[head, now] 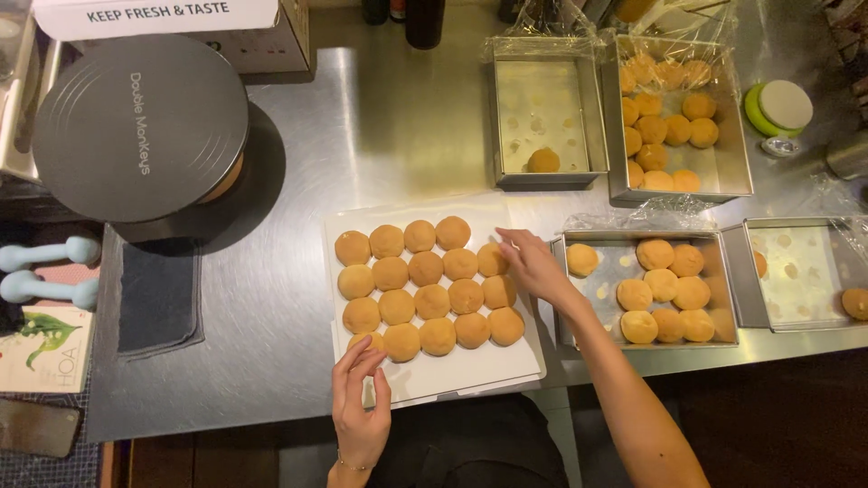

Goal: Arranging small pastries from baking pans onto a white board in a grid pattern.

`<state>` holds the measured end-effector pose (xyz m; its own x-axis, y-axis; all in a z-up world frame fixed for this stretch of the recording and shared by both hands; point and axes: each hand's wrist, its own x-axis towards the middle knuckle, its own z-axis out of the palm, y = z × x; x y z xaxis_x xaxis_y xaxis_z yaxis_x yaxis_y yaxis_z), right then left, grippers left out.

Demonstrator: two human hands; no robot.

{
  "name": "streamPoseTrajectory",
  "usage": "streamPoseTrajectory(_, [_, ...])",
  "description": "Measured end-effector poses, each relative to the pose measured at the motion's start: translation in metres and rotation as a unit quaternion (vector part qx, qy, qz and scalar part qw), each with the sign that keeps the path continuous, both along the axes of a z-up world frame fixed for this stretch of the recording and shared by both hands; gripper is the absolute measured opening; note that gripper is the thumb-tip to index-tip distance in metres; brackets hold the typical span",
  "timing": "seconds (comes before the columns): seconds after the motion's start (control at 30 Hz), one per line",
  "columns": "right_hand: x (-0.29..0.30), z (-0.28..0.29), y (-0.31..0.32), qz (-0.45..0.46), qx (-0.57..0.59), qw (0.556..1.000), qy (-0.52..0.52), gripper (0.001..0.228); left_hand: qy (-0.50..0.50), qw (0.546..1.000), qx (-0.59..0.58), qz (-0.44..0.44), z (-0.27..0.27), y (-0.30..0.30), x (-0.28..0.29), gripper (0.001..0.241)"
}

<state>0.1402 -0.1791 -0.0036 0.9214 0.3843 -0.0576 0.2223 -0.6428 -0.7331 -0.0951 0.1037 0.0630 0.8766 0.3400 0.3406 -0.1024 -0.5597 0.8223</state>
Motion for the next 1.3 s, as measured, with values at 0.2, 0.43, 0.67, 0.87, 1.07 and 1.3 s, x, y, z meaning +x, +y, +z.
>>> streamPoseTrajectory(0.2, [-0.018,-0.008,-0.001,-0.074,-0.008,0.997,0.011,0.034,0.011,0.999,-0.030,0.000,-0.008,-0.001,0.006,0.023])
streamPoseTrajectory(0.43, [-0.018,-0.007,-0.001,-0.103,0.034,0.993,0.053,0.038,0.029,0.997,-0.057,-0.033,-0.004,-0.012,0.020,0.025])
streamPoseTrajectory(0.67, [-0.043,0.052,-0.031,-0.079,0.090,0.992,-0.028,0.033,0.041,0.998,-0.033,-0.043,0.019,-0.058,0.048,0.027])
streamPoseTrajectory(0.87, [-0.062,0.064,-0.239,-0.279,0.102,0.953,-0.055,0.030,0.140,0.977,-0.121,-0.102,0.023,-0.180,0.098,0.026])
streamPoseTrajectory(1.07, [-0.065,0.075,-0.425,-0.382,0.036,0.921,-0.075,0.030,0.109,0.978,-0.073,-0.159,0.005,-0.317,0.161,0.032])
streamPoseTrajectory(1.3, [-0.047,0.063,-0.559,-0.303,-0.086,0.940,-0.127,0.023,0.212,0.972,-0.065,-0.076,0.008,-0.371,0.161,0.028])
